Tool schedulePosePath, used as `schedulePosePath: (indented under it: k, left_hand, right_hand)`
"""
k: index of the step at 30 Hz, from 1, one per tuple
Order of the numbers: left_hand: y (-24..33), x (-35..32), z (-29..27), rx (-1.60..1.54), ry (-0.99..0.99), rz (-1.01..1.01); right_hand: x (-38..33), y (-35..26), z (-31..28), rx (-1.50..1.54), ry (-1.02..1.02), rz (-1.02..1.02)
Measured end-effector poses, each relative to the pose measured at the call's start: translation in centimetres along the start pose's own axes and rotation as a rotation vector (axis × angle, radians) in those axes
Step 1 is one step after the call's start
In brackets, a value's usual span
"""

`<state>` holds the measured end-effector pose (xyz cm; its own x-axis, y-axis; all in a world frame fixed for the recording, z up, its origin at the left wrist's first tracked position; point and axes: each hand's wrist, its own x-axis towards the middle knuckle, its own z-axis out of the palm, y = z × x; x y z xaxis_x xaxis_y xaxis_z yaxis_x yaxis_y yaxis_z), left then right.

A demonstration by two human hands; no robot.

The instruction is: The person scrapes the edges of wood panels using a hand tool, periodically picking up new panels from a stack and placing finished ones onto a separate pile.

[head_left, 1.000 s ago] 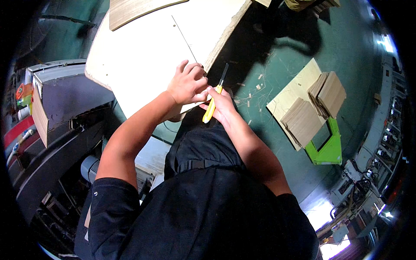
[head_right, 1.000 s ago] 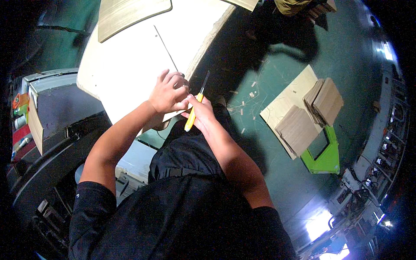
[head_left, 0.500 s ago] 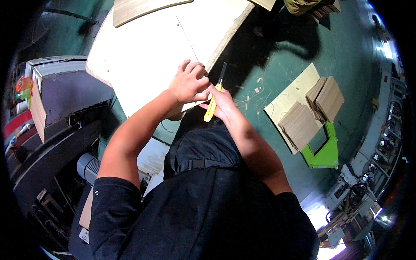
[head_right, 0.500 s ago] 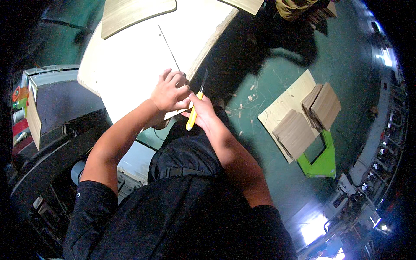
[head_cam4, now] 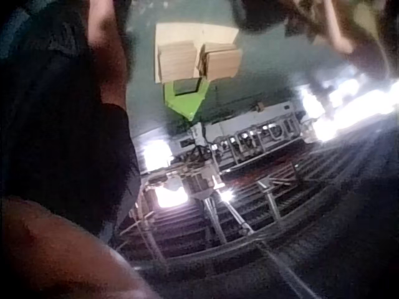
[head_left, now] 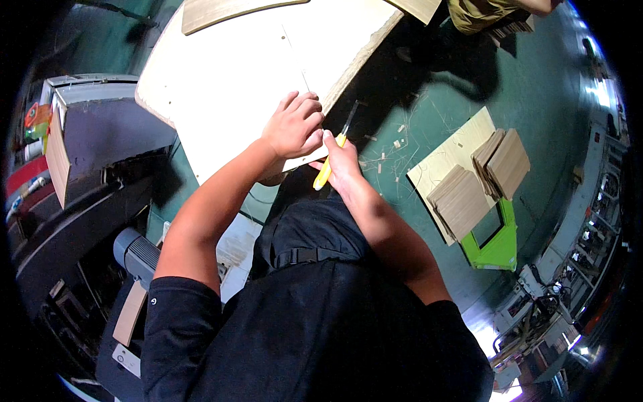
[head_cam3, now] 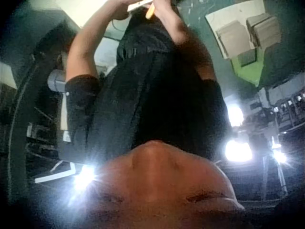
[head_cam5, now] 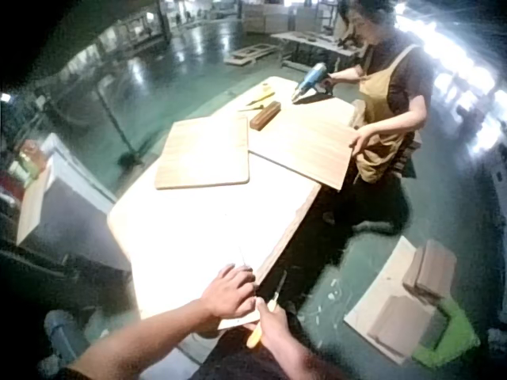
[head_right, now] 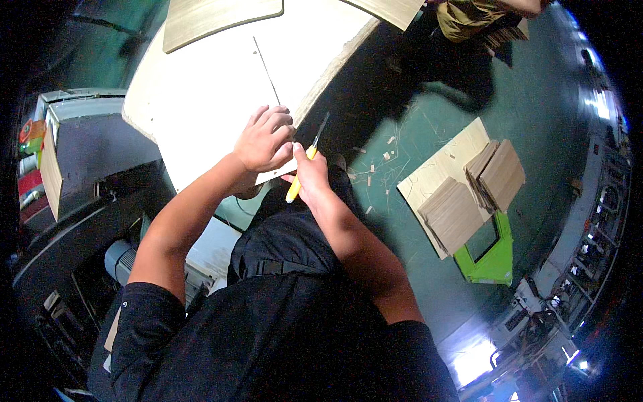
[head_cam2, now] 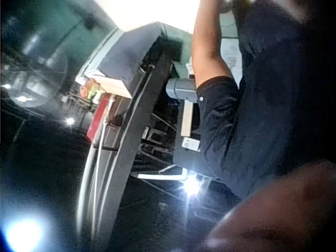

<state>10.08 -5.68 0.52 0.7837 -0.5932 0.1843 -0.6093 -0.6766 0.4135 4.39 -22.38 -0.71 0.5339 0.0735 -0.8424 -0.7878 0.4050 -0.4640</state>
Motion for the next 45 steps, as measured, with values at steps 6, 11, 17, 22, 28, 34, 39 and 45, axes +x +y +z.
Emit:
schedulePosePath:
  k: [6,11,17,22,28,34,39,45]
  left_hand:
    - [0.3,0.2,0.1,0.052,-0.005,-0.002]
    - [0.1,0.3,0.2,0.057,0.033,0.012]
    - [0.8,-0.7,0.6,-0.061,0.168,-0.125]
    - [5.7,-7.0,0.8,-0.054,0.155,-0.537]
    - [8.4,-10.9,1.5,0.086,0.109,-0.692]
    - [8.4,-11.1,2.5,0.142,0.165,-0.693]
    - [8.5,-11.0,2.4,0.125,0.202,-0.697]
    - [8.5,-11.0,2.5,0.122,0.185,-0.709]
  right_hand:
    - [-0.3,0.0,0.7,-0.097,0.063,-0.064]
    - [0.2,0.3,0.7,-0.123,0.079,-0.145]
    - [0.5,-0.3,-5.2,-0.253,-0.022,-0.231]
    - [-4.2,-2.4,-11.8,-1.311,-0.050,-0.840]
    - [-4.7,-4.1,-14.9,-1.787,-0.222,-0.911]
    - [-3.5,-5.8,-12.7,-1.882,-0.270,-1.069]
    - [-3.0,-7.5,-10.1,-1.989,-0.185,-1.090]
    - [0.5,-9.9,-6.7,-1.984,-0.189,-1.202]
